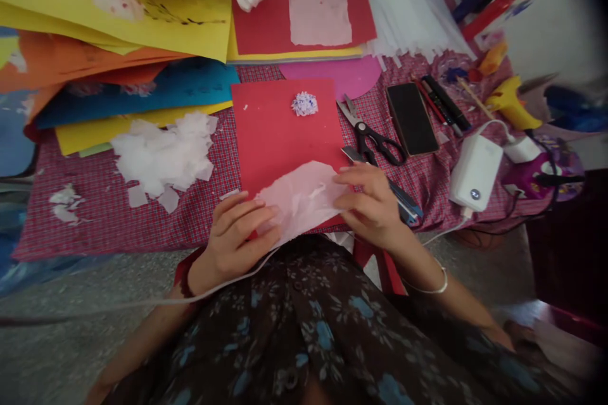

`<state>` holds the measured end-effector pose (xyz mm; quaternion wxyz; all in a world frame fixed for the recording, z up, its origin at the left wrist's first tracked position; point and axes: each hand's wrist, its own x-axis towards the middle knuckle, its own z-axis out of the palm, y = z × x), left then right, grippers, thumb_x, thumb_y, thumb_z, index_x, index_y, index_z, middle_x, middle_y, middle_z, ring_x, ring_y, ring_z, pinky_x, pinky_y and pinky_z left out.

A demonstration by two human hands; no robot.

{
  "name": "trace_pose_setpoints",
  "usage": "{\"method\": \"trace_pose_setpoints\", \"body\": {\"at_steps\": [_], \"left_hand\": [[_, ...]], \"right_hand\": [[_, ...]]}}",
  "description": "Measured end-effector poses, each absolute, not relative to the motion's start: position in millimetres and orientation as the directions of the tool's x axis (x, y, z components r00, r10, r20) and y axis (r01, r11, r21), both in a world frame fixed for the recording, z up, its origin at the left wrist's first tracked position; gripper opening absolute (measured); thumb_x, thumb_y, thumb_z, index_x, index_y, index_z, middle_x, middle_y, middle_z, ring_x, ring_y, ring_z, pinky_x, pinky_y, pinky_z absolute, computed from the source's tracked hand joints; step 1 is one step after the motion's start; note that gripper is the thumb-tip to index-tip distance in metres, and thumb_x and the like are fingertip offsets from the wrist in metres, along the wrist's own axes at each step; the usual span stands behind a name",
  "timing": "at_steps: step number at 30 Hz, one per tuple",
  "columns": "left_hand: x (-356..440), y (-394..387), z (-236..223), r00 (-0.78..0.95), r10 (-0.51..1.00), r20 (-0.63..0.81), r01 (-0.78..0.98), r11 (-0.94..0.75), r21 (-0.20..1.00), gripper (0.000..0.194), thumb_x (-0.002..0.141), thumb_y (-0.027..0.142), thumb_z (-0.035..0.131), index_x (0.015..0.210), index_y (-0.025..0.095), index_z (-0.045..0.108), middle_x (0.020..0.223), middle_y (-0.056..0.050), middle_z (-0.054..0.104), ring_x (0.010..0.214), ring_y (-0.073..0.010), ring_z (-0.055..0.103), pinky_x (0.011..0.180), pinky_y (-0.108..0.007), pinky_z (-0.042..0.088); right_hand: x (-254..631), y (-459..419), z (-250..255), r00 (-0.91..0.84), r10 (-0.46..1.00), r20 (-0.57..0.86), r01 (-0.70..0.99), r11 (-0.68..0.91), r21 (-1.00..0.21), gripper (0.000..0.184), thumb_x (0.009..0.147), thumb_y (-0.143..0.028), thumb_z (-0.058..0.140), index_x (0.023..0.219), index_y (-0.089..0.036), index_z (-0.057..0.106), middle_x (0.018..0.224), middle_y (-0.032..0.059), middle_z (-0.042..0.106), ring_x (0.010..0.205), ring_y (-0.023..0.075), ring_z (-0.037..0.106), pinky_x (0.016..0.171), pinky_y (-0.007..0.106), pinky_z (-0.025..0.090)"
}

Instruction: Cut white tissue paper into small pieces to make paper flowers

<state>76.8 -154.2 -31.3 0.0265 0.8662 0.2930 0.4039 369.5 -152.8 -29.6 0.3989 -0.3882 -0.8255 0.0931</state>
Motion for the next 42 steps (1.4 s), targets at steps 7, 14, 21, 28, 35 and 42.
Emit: {"method": "trace_pose_setpoints", "body": {"at_steps": [7,14,21,28,35,42], "left_hand": [[61.3,-168.0,-51.4,0.663,0.668,0.337,0.523,-0.736,0.430,0.019,0.091,0.016,0.065,0.105,0.027,0.072,0.111,-0.003,0.078,0.109,-0.0221,0.068,0.102,-0.044,0.049],[75.3,-167.5,-40.2,0.464,0.861,0.208,0.606,-0.480,0.635,0.016,0.095,0.022,0.058,0.095,0.025,0.073,0.095,-0.002,0.080,0.090,-0.0189,0.072,0.087,-0.037,0.053],[84.8,-162.4,-34.3,0.225,0.970,0.089,0.698,-0.224,0.681,0.017,0.094,0.029,0.058,0.087,0.022,0.072,0.085,-0.002,0.077,0.081,-0.0186,0.070,0.078,-0.033,0.054],[91.6,-147.6,-40.1,0.088,0.996,0.030,0.743,-0.085,0.664,0.018,0.092,0.036,0.060,0.090,0.022,0.071,0.087,-0.001,0.076,0.080,-0.0194,0.070,0.074,-0.032,0.054],[93.5,-147.8,-41.7,0.028,0.999,-0.026,0.758,-0.004,0.652,0.021,0.088,0.034,0.063,0.104,0.023,0.070,0.087,-0.001,0.074,0.075,-0.0185,0.068,0.067,-0.030,0.051],[92.2,-145.7,-46.6,0.031,1.000,0.001,0.767,-0.024,0.642,0.023,0.091,0.035,0.060,0.107,0.021,0.071,0.090,-0.002,0.074,0.079,-0.0195,0.069,0.071,-0.031,0.052]], "right_hand": [[369.9,-181.4,-49.1,-0.482,0.837,0.258,0.600,0.530,-0.599,0.015,0.092,-0.012,0.061,0.098,-0.025,0.067,0.116,0.0062,0.076,0.115,0.0243,0.067,0.102,0.049,0.049],[359.3,-179.9,-42.3,-0.278,0.948,0.156,0.588,0.296,-0.753,0.010,0.095,-0.020,0.060,0.095,-0.025,0.069,0.099,0.0051,0.079,0.101,0.0230,0.072,0.094,0.045,0.050],[350.6,-172.1,-38.9,-0.131,0.988,0.084,0.649,0.150,-0.746,0.012,0.094,-0.023,0.058,0.087,-0.023,0.068,0.084,0.0036,0.075,0.084,0.0223,0.069,0.081,0.038,0.050],[342.3,-148.6,-31.8,-0.102,0.994,-0.030,0.707,0.051,-0.706,0.012,0.092,-0.022,0.057,0.088,-0.021,0.068,0.082,0.0036,0.073,0.077,0.0205,0.067,0.071,0.032,0.047],[336.4,-136.8,-31.9,-0.114,0.992,-0.053,0.781,0.057,-0.622,0.011,0.091,-0.021,0.057,0.091,-0.022,0.068,0.085,0.0043,0.076,0.075,0.0220,0.069,0.069,0.031,0.046],[335.0,-132.5,-30.8,-0.098,0.991,-0.086,0.806,0.029,-0.591,0.012,0.091,-0.022,0.056,0.091,-0.023,0.069,0.084,0.0042,0.077,0.074,0.0223,0.071,0.066,0.031,0.046]]}}
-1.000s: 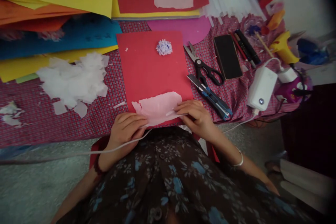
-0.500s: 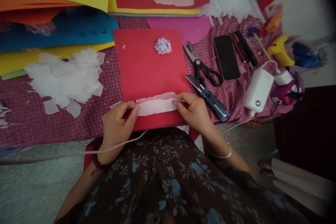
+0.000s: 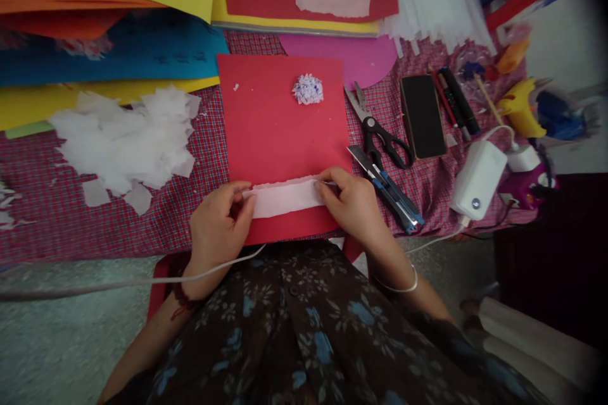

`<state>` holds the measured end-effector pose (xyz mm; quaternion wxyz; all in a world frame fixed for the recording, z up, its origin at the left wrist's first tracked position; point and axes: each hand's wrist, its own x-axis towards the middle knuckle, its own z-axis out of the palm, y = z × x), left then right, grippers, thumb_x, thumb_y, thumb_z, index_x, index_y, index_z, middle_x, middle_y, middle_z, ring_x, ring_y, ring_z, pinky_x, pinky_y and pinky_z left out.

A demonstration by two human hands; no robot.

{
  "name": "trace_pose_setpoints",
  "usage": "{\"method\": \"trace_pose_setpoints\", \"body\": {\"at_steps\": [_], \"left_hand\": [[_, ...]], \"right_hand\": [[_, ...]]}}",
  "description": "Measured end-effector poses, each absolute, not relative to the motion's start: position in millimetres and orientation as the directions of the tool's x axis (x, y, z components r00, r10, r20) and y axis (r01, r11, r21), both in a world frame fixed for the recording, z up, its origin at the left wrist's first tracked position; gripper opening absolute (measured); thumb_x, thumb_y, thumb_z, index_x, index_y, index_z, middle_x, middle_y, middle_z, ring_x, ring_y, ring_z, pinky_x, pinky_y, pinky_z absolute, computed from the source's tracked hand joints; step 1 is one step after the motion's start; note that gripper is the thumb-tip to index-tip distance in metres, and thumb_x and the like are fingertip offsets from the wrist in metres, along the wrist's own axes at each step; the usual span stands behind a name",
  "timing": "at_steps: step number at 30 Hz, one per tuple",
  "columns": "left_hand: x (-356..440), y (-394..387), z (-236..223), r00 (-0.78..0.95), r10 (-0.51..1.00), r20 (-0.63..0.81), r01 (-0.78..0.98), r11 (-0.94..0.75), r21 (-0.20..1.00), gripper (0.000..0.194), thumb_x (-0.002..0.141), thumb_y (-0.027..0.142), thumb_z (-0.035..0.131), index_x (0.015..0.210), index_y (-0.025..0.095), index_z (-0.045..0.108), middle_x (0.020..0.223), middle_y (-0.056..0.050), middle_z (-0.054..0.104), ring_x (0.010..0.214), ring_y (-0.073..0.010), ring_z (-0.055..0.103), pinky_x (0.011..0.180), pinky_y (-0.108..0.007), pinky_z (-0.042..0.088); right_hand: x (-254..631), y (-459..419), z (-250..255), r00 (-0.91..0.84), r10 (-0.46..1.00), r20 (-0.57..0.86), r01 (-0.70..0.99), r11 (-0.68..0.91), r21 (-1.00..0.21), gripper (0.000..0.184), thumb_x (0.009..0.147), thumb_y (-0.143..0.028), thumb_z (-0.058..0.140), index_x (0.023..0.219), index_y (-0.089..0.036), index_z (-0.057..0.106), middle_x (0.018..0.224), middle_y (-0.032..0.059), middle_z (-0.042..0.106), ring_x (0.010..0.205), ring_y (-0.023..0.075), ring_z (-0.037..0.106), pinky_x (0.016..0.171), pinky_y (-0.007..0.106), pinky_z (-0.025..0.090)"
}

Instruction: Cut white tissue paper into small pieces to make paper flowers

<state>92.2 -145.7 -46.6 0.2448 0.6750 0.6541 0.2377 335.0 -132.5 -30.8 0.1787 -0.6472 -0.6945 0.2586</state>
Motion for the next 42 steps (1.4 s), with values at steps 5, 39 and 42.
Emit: {"method": "trace_pose_setpoints", "body": {"at_steps": [5,39,42], "left_hand": [[93.9,-143.2,-45.0,0.035,0.999,0.012,0.795,-0.035,0.606,0.022,0.090,0.032,0.060,0.105,0.020,0.071,0.087,-0.003,0.072,0.078,-0.0203,0.067,0.073,-0.033,0.052],[91.0,-141.2,-52.9,-0.020,1.000,0.018,0.792,0.005,0.610,0.026,0.087,0.032,0.064,0.110,0.021,0.070,0.077,0.002,0.065,0.065,-0.0137,0.060,0.062,-0.027,0.047],[90.3,-141.2,-53.2,-0.024,1.000,0.014,0.788,0.010,0.616,0.026,0.088,0.034,0.063,0.109,0.021,0.070,0.077,0.002,0.065,0.065,-0.0139,0.060,0.064,-0.027,0.047]], "right_hand": [[332.1,-131.6,-31.8,-0.076,0.993,-0.091,0.820,0.010,-0.572,0.012,0.092,-0.025,0.057,0.092,-0.022,0.069,0.082,0.0043,0.076,0.071,0.0221,0.070,0.065,0.032,0.046],[342.4,-147.7,-37.7,-0.064,0.998,0.027,0.829,0.068,-0.555,0.021,0.091,-0.022,0.057,0.071,-0.022,0.050,0.071,0.0026,0.062,0.072,0.0194,0.057,0.070,0.031,0.041],[341.9,-145.2,-37.8,-0.058,0.998,0.021,0.832,0.060,-0.552,0.021,0.090,-0.021,0.058,0.071,-0.022,0.050,0.071,0.0021,0.062,0.071,0.0184,0.056,0.069,0.031,0.039]]}}
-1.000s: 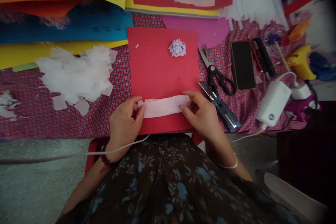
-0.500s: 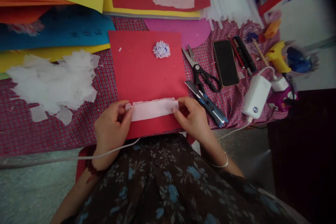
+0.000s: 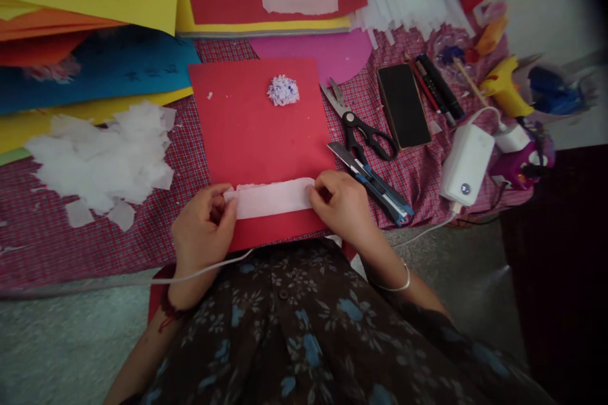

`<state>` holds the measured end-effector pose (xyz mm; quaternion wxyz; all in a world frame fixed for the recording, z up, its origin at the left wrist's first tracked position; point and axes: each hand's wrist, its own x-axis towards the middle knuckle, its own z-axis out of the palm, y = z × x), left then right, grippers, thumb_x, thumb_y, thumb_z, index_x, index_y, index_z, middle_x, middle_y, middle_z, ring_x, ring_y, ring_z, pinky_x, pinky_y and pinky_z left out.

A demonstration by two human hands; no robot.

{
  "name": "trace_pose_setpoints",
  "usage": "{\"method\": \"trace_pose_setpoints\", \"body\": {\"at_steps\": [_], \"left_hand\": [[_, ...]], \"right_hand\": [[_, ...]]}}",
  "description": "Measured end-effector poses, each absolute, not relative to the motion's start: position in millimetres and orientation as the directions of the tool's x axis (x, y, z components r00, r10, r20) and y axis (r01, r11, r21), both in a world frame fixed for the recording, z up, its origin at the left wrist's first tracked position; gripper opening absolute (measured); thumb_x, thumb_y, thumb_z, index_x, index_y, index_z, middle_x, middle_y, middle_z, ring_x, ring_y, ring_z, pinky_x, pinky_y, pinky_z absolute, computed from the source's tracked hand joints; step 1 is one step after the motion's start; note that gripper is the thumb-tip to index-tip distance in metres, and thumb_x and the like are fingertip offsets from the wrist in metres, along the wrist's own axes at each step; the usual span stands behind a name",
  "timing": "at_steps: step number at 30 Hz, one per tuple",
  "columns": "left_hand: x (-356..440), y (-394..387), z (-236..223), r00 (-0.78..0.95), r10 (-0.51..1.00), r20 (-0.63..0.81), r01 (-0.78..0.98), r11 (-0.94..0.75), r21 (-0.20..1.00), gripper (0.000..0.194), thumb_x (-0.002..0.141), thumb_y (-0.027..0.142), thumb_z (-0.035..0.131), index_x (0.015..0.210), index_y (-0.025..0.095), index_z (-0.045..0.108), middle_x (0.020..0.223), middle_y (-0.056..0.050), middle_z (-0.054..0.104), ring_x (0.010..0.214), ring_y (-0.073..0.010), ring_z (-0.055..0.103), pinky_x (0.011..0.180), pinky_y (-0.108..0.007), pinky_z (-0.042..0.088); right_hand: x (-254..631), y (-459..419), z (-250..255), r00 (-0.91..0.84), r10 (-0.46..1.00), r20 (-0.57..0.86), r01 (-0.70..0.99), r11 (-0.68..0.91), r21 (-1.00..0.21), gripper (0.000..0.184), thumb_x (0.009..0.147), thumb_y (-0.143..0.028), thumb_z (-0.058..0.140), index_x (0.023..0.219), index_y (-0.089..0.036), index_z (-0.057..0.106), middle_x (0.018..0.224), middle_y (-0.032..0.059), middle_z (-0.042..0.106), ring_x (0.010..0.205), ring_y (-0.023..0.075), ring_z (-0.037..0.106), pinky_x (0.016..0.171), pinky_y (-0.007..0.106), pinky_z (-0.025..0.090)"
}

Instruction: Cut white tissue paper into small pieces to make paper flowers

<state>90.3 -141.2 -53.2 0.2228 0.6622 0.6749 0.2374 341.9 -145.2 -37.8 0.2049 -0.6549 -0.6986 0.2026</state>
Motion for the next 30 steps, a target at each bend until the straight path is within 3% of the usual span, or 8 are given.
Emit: {"method": "trace_pose_setpoints", "body": {"at_steps": [11,16,20,25,30], "left_hand": [[90.0,-140.8,-52.8,-0.019,0.999,0.032,0.776,-0.005,0.630,0.024,0.089,0.034,0.064,0.108,0.021,0.070,0.078,0.001,0.067,0.066,-0.0144,0.061,0.066,-0.028,0.049],[89.8,-140.7,-55.6,-0.026,0.999,0.044,0.783,-0.007,0.622,0.023,0.089,0.034,0.065,0.107,0.021,0.071,0.077,0.001,0.067,0.066,-0.0143,0.061,0.065,-0.028,0.049],[89.9,-145.5,-55.7,-0.023,0.986,0.166,0.779,-0.086,0.621,0.021,0.089,0.031,0.065,0.106,0.020,0.071,0.083,-0.001,0.070,0.070,-0.0142,0.065,0.066,-0.027,0.050],[89.9,-150.9,-54.2,0.043,0.958,0.282,0.753,-0.217,0.621,0.016,0.088,0.026,0.067,0.103,0.020,0.072,0.086,-0.001,0.073,0.075,-0.0135,0.068,0.069,-0.026,0.053],[89.5,-147.9,-58.0,0.063,0.977,0.206,0.781,-0.177,0.599,0.020,0.089,0.030,0.065,0.104,0.020,0.073,0.082,-0.002,0.071,0.073,-0.0155,0.068,0.071,-0.030,0.054]], "right_hand": [[344.6,-149.5,-42.6,-0.113,0.990,0.087,0.824,0.142,-0.548,0.018,0.088,-0.019,0.057,0.072,-0.022,0.051,0.072,0.0019,0.059,0.071,0.0182,0.054,0.069,0.032,0.040],[349.9,-158.1,-45.7,-0.141,0.963,0.230,0.717,0.260,-0.646,0.015,0.090,-0.017,0.059,0.077,-0.022,0.054,0.082,0.0039,0.066,0.080,0.0199,0.062,0.076,0.035,0.047],[350.5,-167.2,-42.5,-0.105,0.939,0.327,0.638,0.316,-0.703,0.013,0.092,-0.014,0.060,0.083,-0.023,0.058,0.088,0.0038,0.070,0.087,0.0195,0.067,0.081,0.035,0.050],[344.7,-177.5,-38.6,0.000,0.993,0.119,0.675,0.088,-0.733,0.007,0.091,-0.018,0.060,0.088,-0.023,0.064,0.077,0.0004,0.069,0.067,0.0155,0.065,0.063,0.028,0.049],[340.3,-176.7,-39.8,0.063,0.998,-0.029,0.703,-0.065,-0.709,0.023,0.088,-0.019,0.060,0.110,-0.024,0.068,0.086,0.0025,0.074,0.071,0.0176,0.068,0.069,0.029,0.053]]}}
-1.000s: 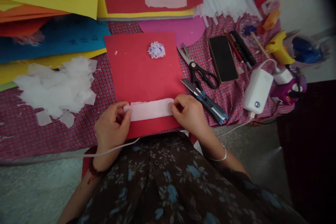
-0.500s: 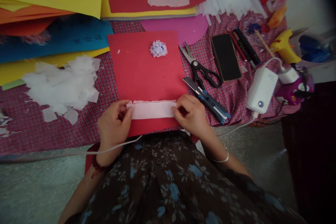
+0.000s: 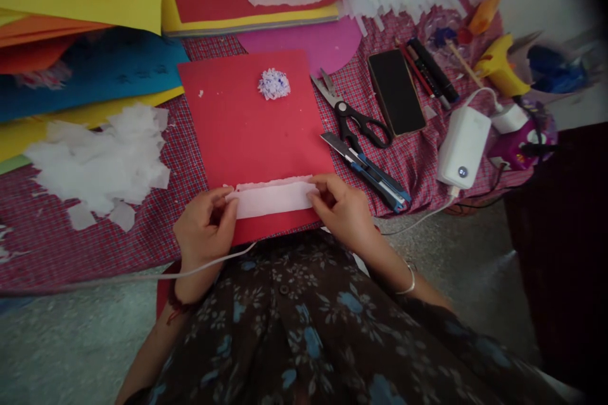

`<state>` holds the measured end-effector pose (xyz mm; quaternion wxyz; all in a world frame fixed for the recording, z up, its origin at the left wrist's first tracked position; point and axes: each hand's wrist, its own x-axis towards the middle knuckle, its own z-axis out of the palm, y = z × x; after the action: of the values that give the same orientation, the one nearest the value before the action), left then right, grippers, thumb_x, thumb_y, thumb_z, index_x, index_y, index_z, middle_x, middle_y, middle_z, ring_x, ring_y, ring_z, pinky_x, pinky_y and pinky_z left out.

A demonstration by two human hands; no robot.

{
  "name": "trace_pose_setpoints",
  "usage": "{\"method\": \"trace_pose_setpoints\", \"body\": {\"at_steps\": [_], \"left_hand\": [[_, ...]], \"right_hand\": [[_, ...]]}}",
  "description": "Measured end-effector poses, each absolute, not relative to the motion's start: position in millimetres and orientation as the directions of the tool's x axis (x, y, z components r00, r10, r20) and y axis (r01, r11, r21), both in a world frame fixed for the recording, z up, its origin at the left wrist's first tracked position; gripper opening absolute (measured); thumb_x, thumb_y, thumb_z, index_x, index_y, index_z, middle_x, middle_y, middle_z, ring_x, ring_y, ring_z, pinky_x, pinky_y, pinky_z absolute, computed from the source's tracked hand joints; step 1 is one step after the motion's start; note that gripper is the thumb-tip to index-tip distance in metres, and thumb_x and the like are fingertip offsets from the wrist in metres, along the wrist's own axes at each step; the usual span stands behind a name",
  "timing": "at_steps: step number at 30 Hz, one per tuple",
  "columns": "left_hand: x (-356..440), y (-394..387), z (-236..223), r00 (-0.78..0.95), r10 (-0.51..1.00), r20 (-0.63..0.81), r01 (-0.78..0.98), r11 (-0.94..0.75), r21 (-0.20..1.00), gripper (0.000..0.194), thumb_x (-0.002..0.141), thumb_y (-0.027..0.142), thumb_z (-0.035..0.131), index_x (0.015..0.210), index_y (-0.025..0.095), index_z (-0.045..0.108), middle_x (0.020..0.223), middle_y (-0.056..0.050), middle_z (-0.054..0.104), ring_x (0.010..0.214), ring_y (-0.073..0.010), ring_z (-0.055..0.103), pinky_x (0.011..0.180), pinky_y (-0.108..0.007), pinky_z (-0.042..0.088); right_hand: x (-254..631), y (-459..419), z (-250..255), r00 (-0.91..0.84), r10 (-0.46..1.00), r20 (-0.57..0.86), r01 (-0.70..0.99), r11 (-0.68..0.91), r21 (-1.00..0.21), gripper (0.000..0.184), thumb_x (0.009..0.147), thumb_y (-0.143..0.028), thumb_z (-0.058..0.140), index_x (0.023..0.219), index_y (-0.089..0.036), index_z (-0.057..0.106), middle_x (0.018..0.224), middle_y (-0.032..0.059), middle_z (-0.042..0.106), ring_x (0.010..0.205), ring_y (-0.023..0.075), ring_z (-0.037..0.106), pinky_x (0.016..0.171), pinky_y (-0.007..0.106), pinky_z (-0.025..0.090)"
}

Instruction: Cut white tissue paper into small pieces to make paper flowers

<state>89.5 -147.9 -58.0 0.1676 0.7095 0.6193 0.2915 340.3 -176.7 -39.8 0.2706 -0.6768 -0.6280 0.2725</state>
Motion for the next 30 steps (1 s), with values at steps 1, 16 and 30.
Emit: {"method": "trace_pose_setpoints", "body": {"at_steps": [1,16,30], "left_hand": [[89.3,-147.3,-59.3,0.067,0.977,0.200,0.779,-0.177,0.601,0.020,0.090,0.031,0.065,0.104,0.019,0.073,0.082,-0.002,0.071,0.074,-0.0158,0.068,0.072,-0.030,0.054],[94.3,-140.8,-56.0,0.038,0.998,0.051,0.786,-0.062,0.615,0.022,0.093,0.036,0.058,0.105,0.020,0.069,0.091,-0.004,0.073,0.079,-0.0190,0.069,0.071,-0.032,0.053],[122.9,-156.7,-34.2,0.637,0.720,0.275,0.625,-0.691,0.363,0.030,0.095,0.029,0.062,0.123,0.020,0.066,0.127,-0.011,0.069,0.121,-0.0283,0.062,0.110,-0.046,0.044]], "right_hand": [[339.8,-175.9,-40.1,0.068,0.997,-0.037,0.710,-0.074,-0.700,0.024,0.088,-0.019,0.060,0.110,-0.024,0.068,0.087,0.0029,0.075,0.073,0.0180,0.069,0.070,0.029,0.053],[334.3,-170.3,-46.5,0.137,0.991,0.008,0.788,-0.104,-0.607,0.019,0.088,-0.022,0.061,0.104,-0.022,0.070,0.078,0.0025,0.072,0.065,0.0179,0.065,0.062,0.029,0.046],[331.9,-167.6,-43.9,0.098,0.995,-0.029,0.817,-0.097,-0.569,0.025,0.089,-0.019,0.061,0.113,-0.020,0.068,0.083,0.0047,0.074,0.072,0.0193,0.068,0.064,0.029,0.047]]}}
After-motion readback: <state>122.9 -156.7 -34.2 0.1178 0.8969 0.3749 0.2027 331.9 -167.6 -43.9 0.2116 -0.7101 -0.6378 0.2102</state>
